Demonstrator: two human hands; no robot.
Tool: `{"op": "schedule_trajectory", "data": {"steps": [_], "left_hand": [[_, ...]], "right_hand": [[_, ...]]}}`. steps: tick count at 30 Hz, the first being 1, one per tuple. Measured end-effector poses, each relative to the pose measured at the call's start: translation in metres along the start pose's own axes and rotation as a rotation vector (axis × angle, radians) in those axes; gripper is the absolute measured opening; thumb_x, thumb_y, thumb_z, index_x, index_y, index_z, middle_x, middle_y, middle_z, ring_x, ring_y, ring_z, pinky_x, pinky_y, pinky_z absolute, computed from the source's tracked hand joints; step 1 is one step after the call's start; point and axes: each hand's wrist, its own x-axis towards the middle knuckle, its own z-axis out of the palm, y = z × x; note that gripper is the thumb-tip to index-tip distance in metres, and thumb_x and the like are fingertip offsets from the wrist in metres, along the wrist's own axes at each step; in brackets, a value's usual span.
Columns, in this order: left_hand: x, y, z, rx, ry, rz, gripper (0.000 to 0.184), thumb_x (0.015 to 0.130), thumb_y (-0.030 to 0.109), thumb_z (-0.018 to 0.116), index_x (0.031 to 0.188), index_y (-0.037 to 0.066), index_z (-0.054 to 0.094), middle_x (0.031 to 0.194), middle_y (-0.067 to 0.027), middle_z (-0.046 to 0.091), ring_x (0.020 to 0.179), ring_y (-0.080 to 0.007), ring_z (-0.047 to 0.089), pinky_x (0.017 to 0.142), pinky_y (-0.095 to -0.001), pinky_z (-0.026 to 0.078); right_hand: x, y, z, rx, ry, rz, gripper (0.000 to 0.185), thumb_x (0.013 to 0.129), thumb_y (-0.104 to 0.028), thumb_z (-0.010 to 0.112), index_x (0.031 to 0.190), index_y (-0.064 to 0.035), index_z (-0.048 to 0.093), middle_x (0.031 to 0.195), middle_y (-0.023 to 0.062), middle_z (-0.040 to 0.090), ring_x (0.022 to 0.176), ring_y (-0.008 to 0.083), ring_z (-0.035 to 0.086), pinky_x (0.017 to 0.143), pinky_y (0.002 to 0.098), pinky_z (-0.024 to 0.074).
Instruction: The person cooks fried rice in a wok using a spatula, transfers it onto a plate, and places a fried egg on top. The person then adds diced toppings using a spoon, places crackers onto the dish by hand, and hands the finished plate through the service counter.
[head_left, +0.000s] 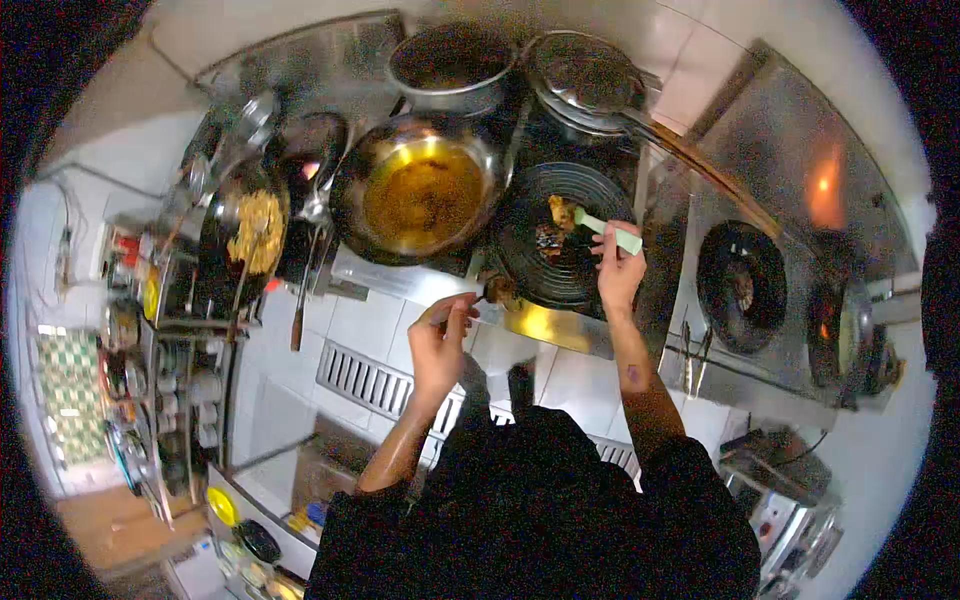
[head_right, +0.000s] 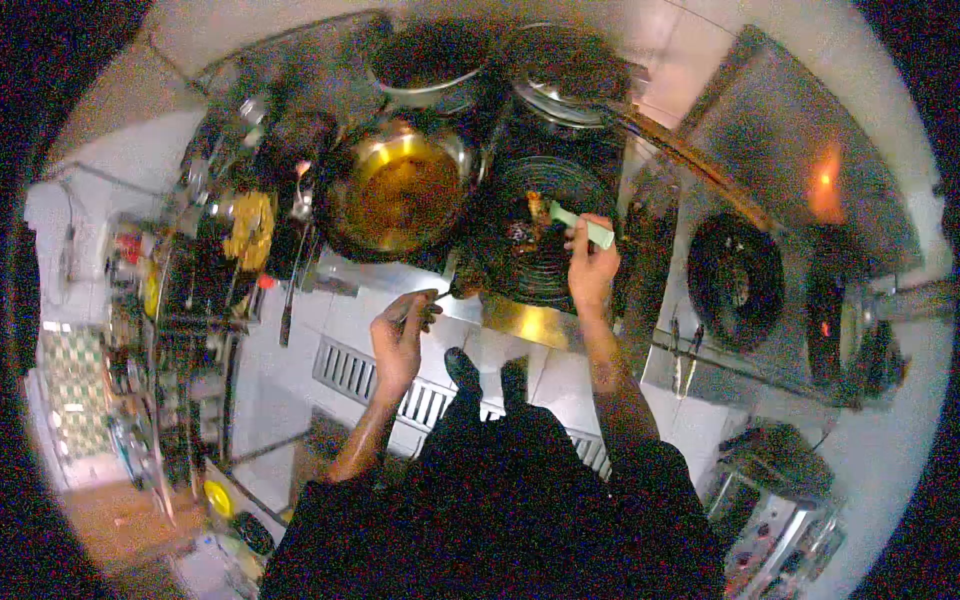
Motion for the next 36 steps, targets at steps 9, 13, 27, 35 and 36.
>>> {"op": "schedule_trajectory", "data": {"steps": [9,13,27,35,36], "left_hand": [[-0.131,-0.053,-0.072,-0.175,0.374,-0.151,0.030,0.104,0.020,0.055,0.108,-0.006,0.070,0.093,-0.0074,0.072,0.073,-0.0094,0.057,0.067,-0.0241,0.047],[-0.206,-0.069,-0.094,-0.149,0.576,-0.234,0.035,0.106,0.026,0.053,0.111,-0.004,0.070,0.098,-0.0116,0.074,0.083,-0.0117,0.067,0.075,-0.0279,0.053],[-0.647,-0.036,-0.200,-0.311,1.920,-0.258,0.032,0.107,0.023,0.049,0.119,0.000,0.068,0.092,-0.0050,0.069,0.077,-0.0075,0.057,0.066,-0.0244,0.047],[-0.838,-0.103,-0.228,-0.096,2.268,-0.363,0.035,0.108,0.024,0.048,0.116,-0.004,0.067,0.092,-0.0080,0.069,0.082,-0.0100,0.058,0.072,-0.0257,0.048],[-0.847,-0.108,-0.233,-0.111,2.282,-0.390,0.033,0.107,0.023,0.049,0.115,-0.003,0.067,0.093,-0.0087,0.070,0.082,-0.0111,0.060,0.073,-0.0262,0.049]], "right_hand": [[0.010,-0.019,-0.021,-0.260,-0.100,-0.178,0.021,0.102,-0.017,0.060,0.114,-0.0012,0.068,0.100,0.0096,0.072,0.086,0.0172,0.067,0.072,0.0293,0.0546],[0.000,-0.061,-0.035,-0.250,-0.345,-0.097,0.027,0.102,-0.019,0.054,0.114,-0.0056,0.074,0.116,0.0134,0.072,0.090,0.0248,0.069,0.084,0.0356,0.0549],[-0.615,-0.217,0.168,0.107,-1.913,0.229,0.037,0.105,-0.031,0.052,0.126,-0.0012,0.060,0.089,0.0069,0.069,0.071,0.0134,0.064,0.054,0.0232,0.0488],[-1.025,-0.195,0.086,0.491,-2.508,-0.484,0.027,0.099,-0.025,0.063,0.116,-0.0050,0.069,0.102,0.0145,0.073,0.087,0.0263,0.071,0.079,0.0354,0.0526],[-1.044,-0.194,0.079,0.500,-2.526,-0.606,0.027,0.099,-0.025,0.064,0.117,-0.0054,0.069,0.103,0.0165,0.073,0.090,0.0304,0.071,0.081,0.0373,0.0526]]}}
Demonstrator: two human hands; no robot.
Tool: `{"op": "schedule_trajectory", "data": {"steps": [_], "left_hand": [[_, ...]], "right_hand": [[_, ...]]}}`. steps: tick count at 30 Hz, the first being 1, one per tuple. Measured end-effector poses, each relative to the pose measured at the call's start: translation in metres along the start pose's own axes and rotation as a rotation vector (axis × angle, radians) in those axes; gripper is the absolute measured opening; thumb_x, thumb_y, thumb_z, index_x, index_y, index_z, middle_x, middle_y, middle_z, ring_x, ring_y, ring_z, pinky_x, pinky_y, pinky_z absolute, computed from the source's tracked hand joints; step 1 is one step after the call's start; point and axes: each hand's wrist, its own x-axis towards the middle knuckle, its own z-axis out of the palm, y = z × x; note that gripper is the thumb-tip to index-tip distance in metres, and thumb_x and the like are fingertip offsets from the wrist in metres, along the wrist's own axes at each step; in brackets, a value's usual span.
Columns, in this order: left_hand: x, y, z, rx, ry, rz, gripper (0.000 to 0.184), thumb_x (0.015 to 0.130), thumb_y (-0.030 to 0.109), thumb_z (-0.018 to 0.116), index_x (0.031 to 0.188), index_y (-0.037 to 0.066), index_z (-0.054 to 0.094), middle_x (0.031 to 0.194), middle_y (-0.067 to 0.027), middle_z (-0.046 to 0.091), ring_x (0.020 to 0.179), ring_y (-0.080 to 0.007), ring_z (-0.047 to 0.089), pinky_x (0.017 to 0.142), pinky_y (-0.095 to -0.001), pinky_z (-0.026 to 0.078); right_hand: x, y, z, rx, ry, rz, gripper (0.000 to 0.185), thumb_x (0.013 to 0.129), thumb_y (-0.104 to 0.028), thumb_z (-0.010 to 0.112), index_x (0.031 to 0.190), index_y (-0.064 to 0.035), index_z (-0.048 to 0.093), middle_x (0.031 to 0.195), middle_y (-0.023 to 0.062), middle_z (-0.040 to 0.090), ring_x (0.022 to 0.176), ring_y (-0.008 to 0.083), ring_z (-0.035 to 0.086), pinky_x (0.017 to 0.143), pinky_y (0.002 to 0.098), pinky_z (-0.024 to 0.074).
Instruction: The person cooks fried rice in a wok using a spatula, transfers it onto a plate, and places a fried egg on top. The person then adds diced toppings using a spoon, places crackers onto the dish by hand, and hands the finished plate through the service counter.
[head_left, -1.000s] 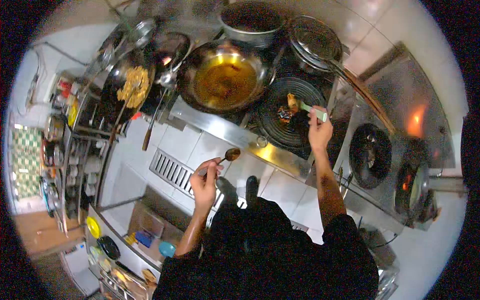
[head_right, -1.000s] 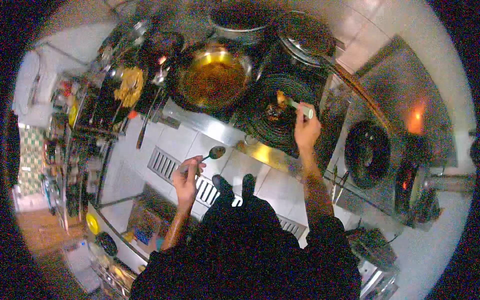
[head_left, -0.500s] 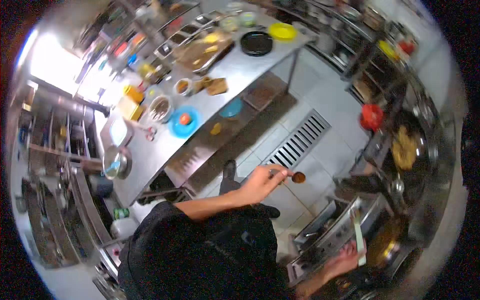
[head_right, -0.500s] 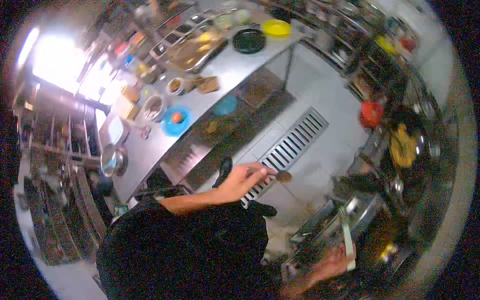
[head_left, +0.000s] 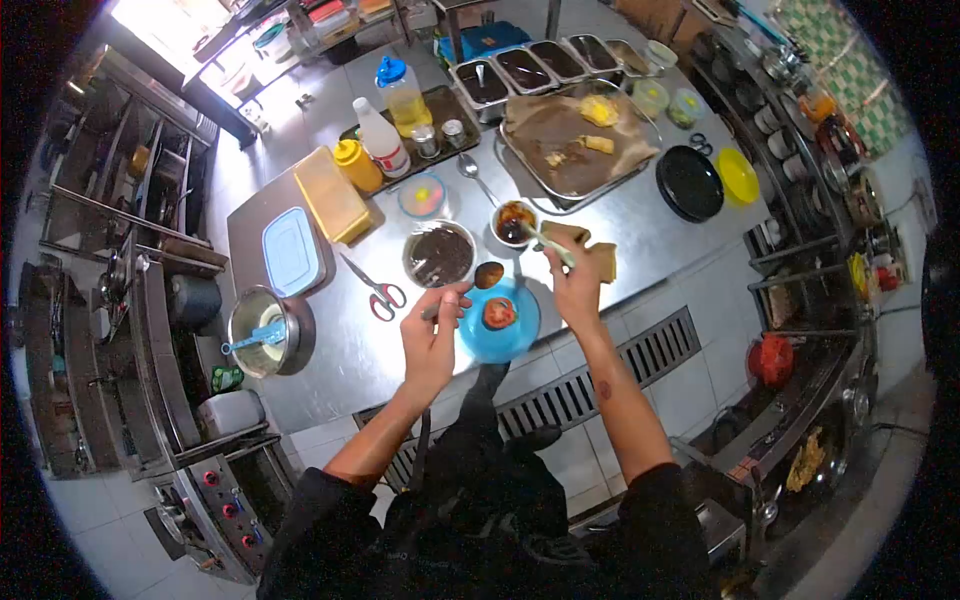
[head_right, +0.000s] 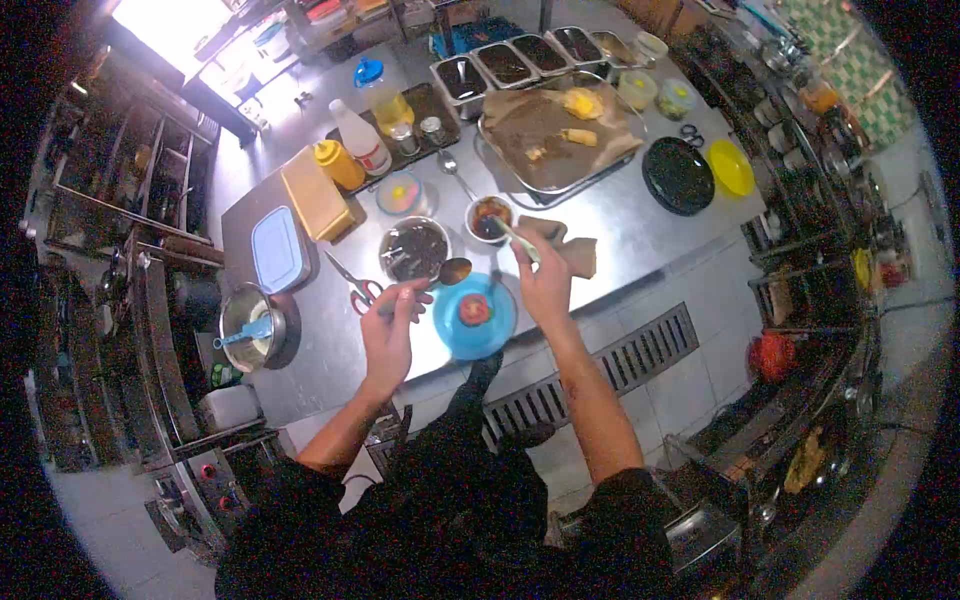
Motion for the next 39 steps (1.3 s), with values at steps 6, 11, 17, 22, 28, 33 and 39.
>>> {"op": "schedule_trajectory", "data": {"steps": [6,11,17,22,28,33,39], "left_hand": [[0.043,-0.009,-0.006,-0.060,0.009,-0.011,0.030,0.106,0.021,0.052,0.116,-0.002,0.068,0.094,-0.0097,0.071,0.084,-0.0131,0.063,0.074,-0.0277,0.051],[0.052,-0.012,-0.010,-0.080,0.034,-0.078,0.029,0.106,0.021,0.051,0.117,-0.001,0.067,0.093,-0.0086,0.071,0.084,-0.0127,0.064,0.076,-0.0271,0.051],[0.073,-0.018,0.008,-0.105,0.083,-0.045,0.033,0.106,0.023,0.052,0.116,-0.004,0.068,0.093,-0.0086,0.071,0.084,-0.0114,0.064,0.078,-0.0251,0.052],[0.092,-0.015,0.033,-0.042,-0.052,-0.180,0.040,0.105,0.031,0.052,0.116,-0.004,0.067,0.083,-0.0064,0.066,0.065,-0.0105,0.057,0.055,-0.0205,0.046],[-0.029,0.036,0.128,-0.090,-0.621,-0.155,0.045,0.106,0.034,0.051,0.114,-0.007,0.066,0.088,-0.0089,0.066,0.076,-0.0107,0.054,0.071,-0.0235,0.042],[-0.150,0.046,0.213,-0.104,-1.084,-0.231,0.040,0.105,0.030,0.053,0.114,-0.007,0.065,0.085,-0.0094,0.069,0.072,-0.0102,0.056,0.065,-0.0228,0.042],[-0.303,0.051,0.294,-0.093,-1.341,-0.259,0.037,0.105,0.028,0.054,0.111,-0.006,0.065,0.086,-0.0116,0.071,0.070,-0.0103,0.059,0.062,-0.0221,0.044]], "right_hand": [[0.026,0.009,0.044,0.089,0.017,0.189,0.027,0.101,-0.024,0.060,0.113,-0.0010,0.068,0.097,0.0138,0.074,0.083,0.0222,0.073,0.073,0.0341,0.0541],[0.039,0.034,0.041,0.405,0.203,0.432,0.036,0.105,-0.032,0.052,0.113,0.0008,0.065,0.085,0.0108,0.073,0.067,0.0134,0.067,0.060,0.0260,0.0508],[0.009,0.058,0.020,0.982,0.302,1.008,0.049,0.101,-0.050,0.053,0.117,-0.0048,0.061,0.091,0.0103,0.072,0.071,0.0166,0.066,0.061,0.0305,0.0530],[-0.044,0.044,-0.023,1.445,0.258,0.892,0.041,0.097,-0.049,0.055,0.108,-0.0102,0.064,0.093,0.0056,0.067,0.078,0.0184,0.063,0.065,0.0320,0.0519],[-0.221,-0.043,-0.189,1.519,0.712,0.738,0.032,0.101,-0.042,0.051,0.101,-0.0135,0.065,0.082,0.0007,0.061,0.074,0.0141,0.056,0.064,0.0289,0.0440],[-0.474,-0.126,-0.286,1.285,1.508,0.439,0.029,0.100,-0.034,0.052,0.111,-0.0090,0.064,0.080,0.0015,0.061,0.070,0.0145,0.054,0.062,0.0283,0.0460],[-0.778,-0.206,-0.339,0.550,2.273,0.314,0.044,0.097,-0.045,0.063,0.116,-0.0057,0.063,0.082,0.0062,0.069,0.065,0.0142,0.064,0.054,0.0279,0.0504]]}}
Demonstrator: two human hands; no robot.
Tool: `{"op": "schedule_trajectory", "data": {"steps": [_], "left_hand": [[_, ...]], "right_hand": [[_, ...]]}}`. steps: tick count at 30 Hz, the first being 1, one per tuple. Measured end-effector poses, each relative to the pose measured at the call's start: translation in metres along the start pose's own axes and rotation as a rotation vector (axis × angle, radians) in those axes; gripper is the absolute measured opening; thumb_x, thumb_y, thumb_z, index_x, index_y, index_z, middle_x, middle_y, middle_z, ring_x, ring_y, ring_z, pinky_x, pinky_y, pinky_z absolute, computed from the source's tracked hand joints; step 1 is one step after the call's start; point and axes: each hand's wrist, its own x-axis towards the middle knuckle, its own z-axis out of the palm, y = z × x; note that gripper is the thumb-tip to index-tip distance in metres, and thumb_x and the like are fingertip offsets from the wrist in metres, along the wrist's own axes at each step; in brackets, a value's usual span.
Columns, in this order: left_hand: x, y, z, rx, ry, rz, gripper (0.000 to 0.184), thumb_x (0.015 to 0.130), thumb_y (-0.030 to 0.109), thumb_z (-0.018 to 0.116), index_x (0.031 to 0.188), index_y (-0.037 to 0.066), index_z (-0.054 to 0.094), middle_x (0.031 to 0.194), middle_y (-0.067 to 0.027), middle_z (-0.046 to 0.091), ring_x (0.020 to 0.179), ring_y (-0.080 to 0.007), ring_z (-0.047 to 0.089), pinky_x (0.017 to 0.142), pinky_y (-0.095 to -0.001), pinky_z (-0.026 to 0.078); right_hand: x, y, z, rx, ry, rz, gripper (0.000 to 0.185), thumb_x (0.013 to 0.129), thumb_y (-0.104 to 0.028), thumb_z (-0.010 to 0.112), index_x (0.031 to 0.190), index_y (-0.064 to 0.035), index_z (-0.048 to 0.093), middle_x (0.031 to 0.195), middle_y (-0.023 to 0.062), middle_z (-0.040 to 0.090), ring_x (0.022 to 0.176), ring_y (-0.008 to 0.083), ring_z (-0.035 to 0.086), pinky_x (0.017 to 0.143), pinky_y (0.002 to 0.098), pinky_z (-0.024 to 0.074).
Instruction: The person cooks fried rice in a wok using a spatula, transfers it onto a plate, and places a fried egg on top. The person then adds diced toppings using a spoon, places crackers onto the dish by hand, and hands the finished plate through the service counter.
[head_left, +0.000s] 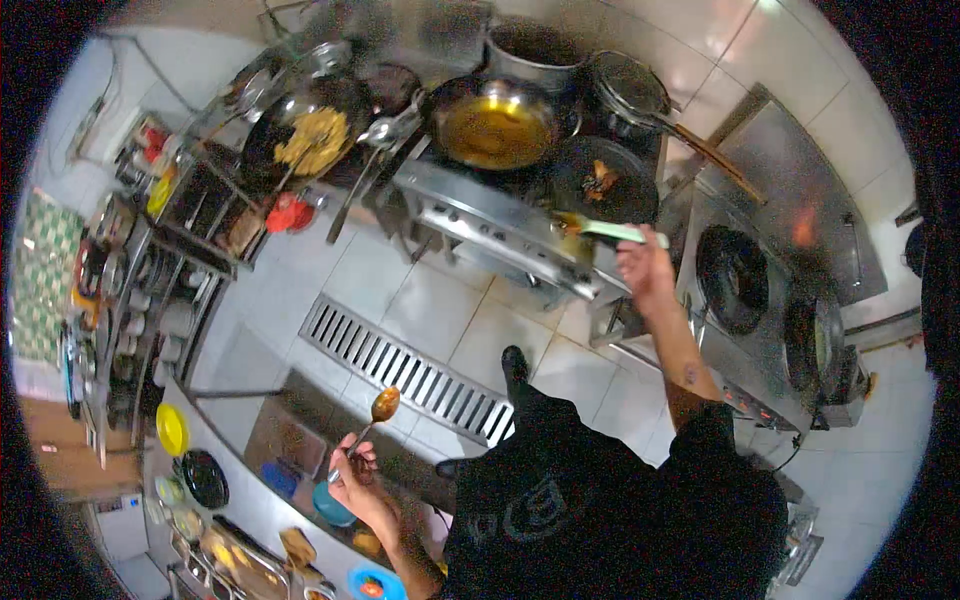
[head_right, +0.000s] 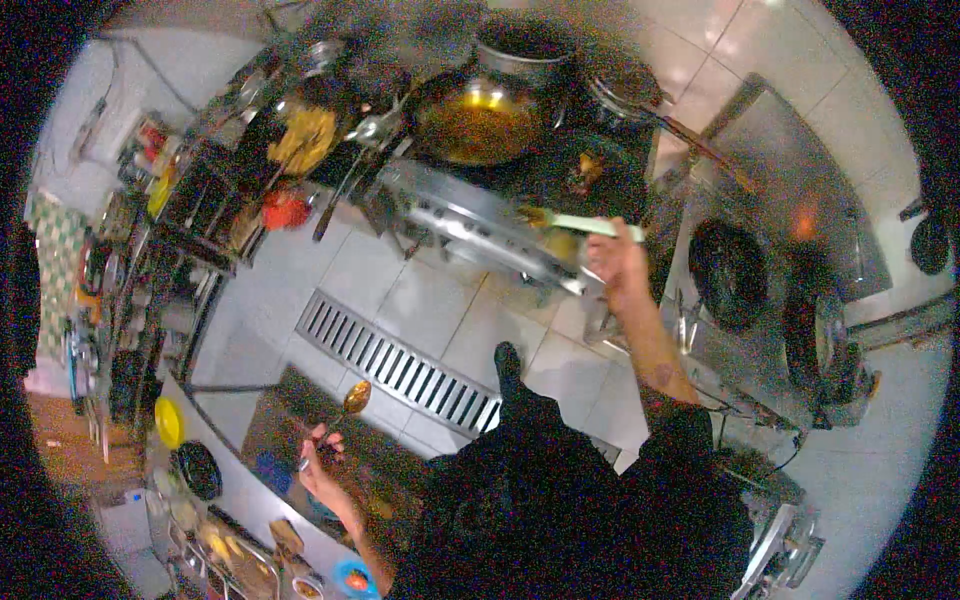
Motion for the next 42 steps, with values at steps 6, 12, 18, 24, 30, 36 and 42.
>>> {"op": "schedule_trajectory", "data": {"steps": [6,12,18,24,30,36,42], "left_hand": [[0.017,-0.027,0.126,0.052,-0.044,0.014,0.036,0.104,0.030,0.055,0.107,-0.004,0.067,0.084,-0.0096,0.069,0.069,-0.0108,0.059,0.062,-0.0223,0.044],[0.027,-0.040,0.197,0.147,-0.129,0.001,0.040,0.105,0.032,0.055,0.108,-0.005,0.067,0.085,-0.0103,0.070,0.071,-0.0114,0.059,0.064,-0.0235,0.045],[0.039,-0.044,0.235,0.210,-0.163,0.007,0.042,0.104,0.034,0.055,0.110,-0.006,0.067,0.086,-0.0110,0.070,0.072,-0.0133,0.061,0.067,-0.0253,0.047],[0.044,-0.050,0.253,0.185,-0.185,-0.025,0.040,0.103,0.032,0.057,0.110,-0.006,0.067,0.089,-0.0117,0.071,0.075,-0.0141,0.063,0.068,-0.0252,0.048],[0.043,-0.044,0.256,0.228,-0.208,-0.004,0.036,0.104,0.029,0.055,0.109,-0.005,0.067,0.098,-0.0120,0.071,0.081,-0.0167,0.067,0.070,-0.0266,0.050],[0.033,-0.028,0.260,0.382,-0.105,0.032,0.036,0.105,0.027,0.055,0.107,-0.006,0.070,0.089,-0.0086,0.070,0.072,-0.0122,0.059,0.066,-0.0277,0.047],[0.024,-0.031,0.233,0.294,-0.026,-0.027,0.039,0.106,0.028,0.052,0.110,-0.006,0.069,0.088,-0.0097,0.071,0.076,-0.0119,0.062,0.067,-0.0275,0.048]], "right_hand": [[0.156,-0.045,-0.078,-0.522,0.331,-0.550,0.044,0.103,-0.042,0.054,0.110,-0.0013,0.070,0.077,0.0077,0.073,0.059,0.0122,0.062,0.056,0.0276,0.0473],[0.219,-0.033,-0.084,-1.001,0.145,-0.664,0.027,0.102,-0.028,0.058,0.116,-0.0066,0.068,0.091,0.0146,0.075,0.080,0.0273,0.073,0.075,0.0384,0.0548],[0.233,-0.056,-0.067,-1.131,0.145,-0.720,0.021,0.100,-0.026,0.059,0.113,-0.0118,0.068,0.092,0.0146,0.073,0.087,0.0374,0.071,0.074,0.0422,0.0551],[0.277,-0.065,-0.060,-1.355,0.003,-0.712,0.022,0.100,-0.030,0.056,0.110,-0.0149,0.068,0.089,0.0162,0.072,0.082,0.0388,0.069,0.069,0.0463,0.0539],[0.283,-0.078,-0.050,-1.441,0.059,-0.647,0.027,0.101,-0.036,0.054,0.106,-0.0142,0.068,0.085,0.0185,0.071,0.077,0.0414,0.068,0.067,0.0500,0.0529],[0.299,-0.069,-0.073,-1.379,0.119,-0.826,0.038,0.104,-0.035,0.051,0.106,-0.0032,0.071,0.088,0.0195,0.072,0.074,0.0387,0.068,0.066,0.0466,0.0524],[0.293,-0.061,-0.125,-1.369,0.147,-0.900,0.034,0.102,-0.031,0.057,0.109,-0.0009,0.071,0.090,0.0156,0.074,0.080,0.0305,0.069,0.072,0.0416,0.0534]]}}
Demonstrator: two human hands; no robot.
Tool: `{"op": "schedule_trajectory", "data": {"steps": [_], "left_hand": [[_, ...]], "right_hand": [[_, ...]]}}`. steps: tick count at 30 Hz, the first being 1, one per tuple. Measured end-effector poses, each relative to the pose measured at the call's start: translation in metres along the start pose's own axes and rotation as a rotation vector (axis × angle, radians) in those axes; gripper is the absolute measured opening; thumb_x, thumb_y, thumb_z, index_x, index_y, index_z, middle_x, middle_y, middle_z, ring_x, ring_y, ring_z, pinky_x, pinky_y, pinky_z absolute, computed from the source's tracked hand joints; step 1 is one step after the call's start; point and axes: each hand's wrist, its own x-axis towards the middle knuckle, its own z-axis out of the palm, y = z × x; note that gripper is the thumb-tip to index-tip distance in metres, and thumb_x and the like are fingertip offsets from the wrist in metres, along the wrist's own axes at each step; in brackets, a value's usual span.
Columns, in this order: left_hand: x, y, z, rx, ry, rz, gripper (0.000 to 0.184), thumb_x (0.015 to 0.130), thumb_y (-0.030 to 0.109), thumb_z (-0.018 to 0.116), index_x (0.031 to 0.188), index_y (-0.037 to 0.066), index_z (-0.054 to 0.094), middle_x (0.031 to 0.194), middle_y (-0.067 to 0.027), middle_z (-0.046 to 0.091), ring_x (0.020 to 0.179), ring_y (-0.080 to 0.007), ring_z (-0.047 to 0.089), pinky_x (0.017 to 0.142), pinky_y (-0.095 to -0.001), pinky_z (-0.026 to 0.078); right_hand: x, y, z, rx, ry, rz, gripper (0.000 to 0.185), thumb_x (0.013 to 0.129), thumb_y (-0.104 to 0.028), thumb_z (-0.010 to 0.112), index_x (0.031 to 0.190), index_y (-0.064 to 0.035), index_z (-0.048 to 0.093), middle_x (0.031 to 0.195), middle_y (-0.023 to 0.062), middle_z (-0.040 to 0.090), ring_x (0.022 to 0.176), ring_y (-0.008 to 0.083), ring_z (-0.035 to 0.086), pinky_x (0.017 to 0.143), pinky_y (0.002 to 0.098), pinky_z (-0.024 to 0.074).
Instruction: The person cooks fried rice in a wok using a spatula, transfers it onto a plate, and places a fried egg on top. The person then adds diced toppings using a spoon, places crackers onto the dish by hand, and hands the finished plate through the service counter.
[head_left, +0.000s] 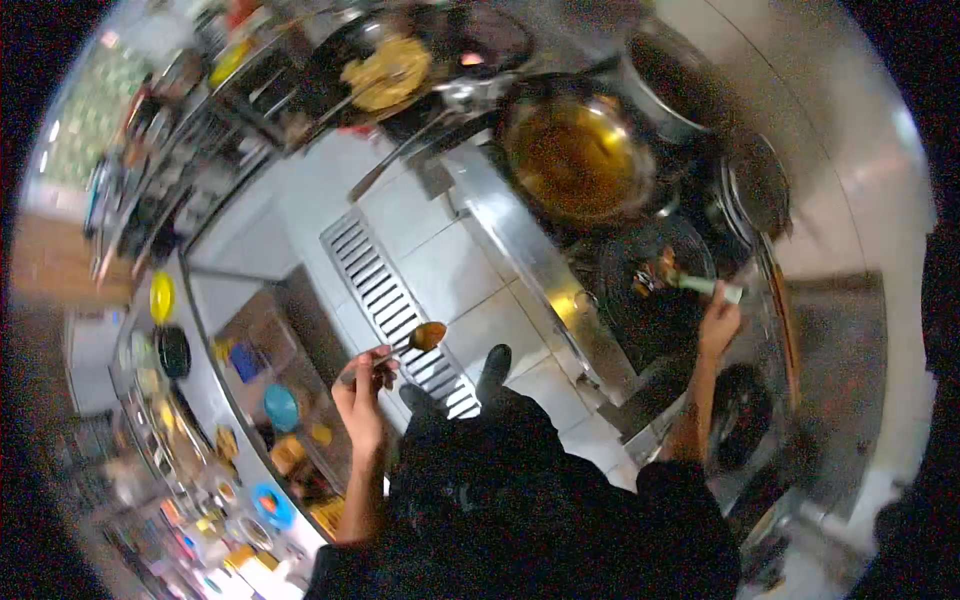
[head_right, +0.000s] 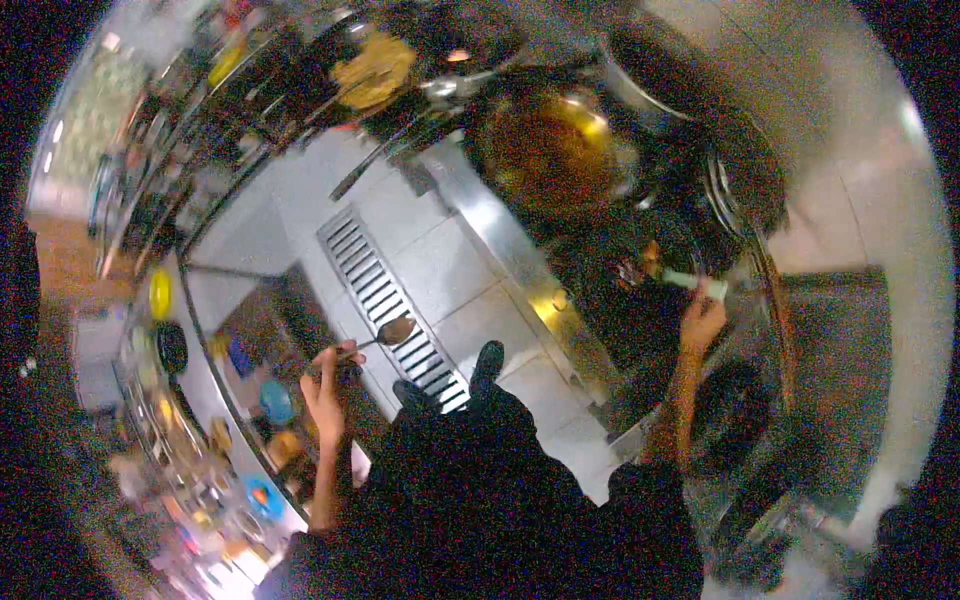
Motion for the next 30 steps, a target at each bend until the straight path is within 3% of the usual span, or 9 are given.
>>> {"op": "schedule_trajectory", "data": {"steps": [2,4,7,10,11,12,14,22,30], "left_hand": [[-0.001,-0.010,-0.015,0.020,0.069,-0.062,0.040,0.106,0.030,0.052,0.113,-0.005,0.070,0.090,-0.0085,0.072,0.079,-0.0126,0.063,0.070,-0.0287,0.050],[-0.011,-0.009,-0.029,-0.061,0.155,-0.015,0.041,0.107,0.032,0.051,0.115,-0.003,0.071,0.091,-0.0062,0.071,0.077,-0.0120,0.062,0.072,-0.0294,0.051],[-0.023,-0.023,-0.076,-0.071,0.245,0.047,0.041,0.107,0.033,0.050,0.115,-0.002,0.070,0.088,-0.0038,0.070,0.077,-0.0095,0.060,0.073,-0.0274,0.050],[-0.055,-0.031,-0.132,-0.189,0.405,0.109,0.039,0.107,0.031,0.051,0.115,-0.002,0.070,0.089,-0.0047,0.071,0.080,-0.0094,0.060,0.075,-0.0270,0.050],[-0.062,-0.034,-0.152,-0.212,0.466,0.153,0.037,0.106,0.029,0.052,0.116,-0.002,0.070,0.092,-0.0062,0.072,0.083,-0.0100,0.061,0.077,-0.0273,0.050],[-0.070,-0.036,-0.181,-0.190,0.539,0.208,0.037,0.107,0.029,0.051,0.118,-0.001,0.070,0.092,-0.0060,0.072,0.081,-0.0092,0.061,0.075,-0.0265,0.050],[-0.096,-0.050,-0.235,-0.249,0.702,0.243,0.038,0.107,0.029,0.049,0.121,-0.001,0.068,0.093,-0.0060,0.072,0.083,-0.0088,0.061,0.075,-0.0262,0.050],[-0.155,-0.136,-0.503,-0.125,1.311,0.281,0.034,0.106,0.024,0.052,0.124,-0.001,0.066,0.095,-0.0066,0.070,0.082,-0.0091,0.059,0.072,-0.0251,0.049],[-0.139,-0.229,-0.636,0.121,1.419,0.031,0.033,0.103,0.022,0.056,0.121,-0.004,0.066,0.102,-0.0159,0.072,0.092,-0.0218,0.069,0.076,-0.0328,0.052]], "right_hand": [[0.000,0.003,-0.003,-0.412,0.069,-0.445,0.032,0.100,-0.035,0.063,0.105,-0.0038,0.071,0.102,0.0120,0.073,0.088,0.0235,0.070,0.076,0.0348,0.0549],[0.006,0.031,-0.002,-0.448,0.112,-0.456,0.033,0.102,-0.037,0.059,0.108,-0.0066,0.070,0.096,0.0052,0.071,0.083,0.0163,0.065,0.068,0.0297,0.0522],[0.000,-0.077,-0.030,0.450,-0.087,0.153,0.046,0.105,-0.040,0.046,0.130,-0.0015,0.052,0.125,0.0157,0.055,0.112,0.0288,0.051,0.095,0.0392,0.0379],[-0.048,-0.213,-0.025,0.871,-0.423,0.527,0.064,0.108,-0.043,0.034,0.152,0.0035,0.034,0.154,0.0261,0.038,0.140,0.0412,0.036,0.121,0.0487,0.0236],[-0.039,-0.176,0.025,1.106,-0.642,0.440,0.040,0.104,-0.041,0.053,0.116,-0.0049,0.067,0.086,0.0030,0.065,0.074,0.0151,0.058,0.062,0.0284,0.0463],[-0.090,-0.296,0.007,0.983,-0.528,0.430,0.044,0.104,-0.043,0.052,0.122,-0.0052,0.063,0.083,0.0006,0.058,0.074,0.0138,0.053,0.066,0.0280,0.0428],[-0.144,-0.373,0.040,1.084,-0.901,0.387,0.041,0.101,-0.040,0.056,0.125,-0.0064,0.061,0.092,0.0016,0.058,0.083,0.0127,0.053,0.077,0.0297,0.0422],[-0.511,-0.739,0.034,1.130,-1.742,0.002,0.034,0.107,-0.031,0.048,0.122,-0.0036,0.060,0.089,0.0077,0.069,0.072,0.0118,0.065,0.058,0.0232,0.0509],[-0.819,-0.842,0.093,1.104,-1.865,-0.301,0.034,0.105,-0.036,0.054,0.121,-0.0058,0.058,0.085,0.0065,0.071,0.060,0.0085,0.061,0.048,0.0210,0.0440]]}}
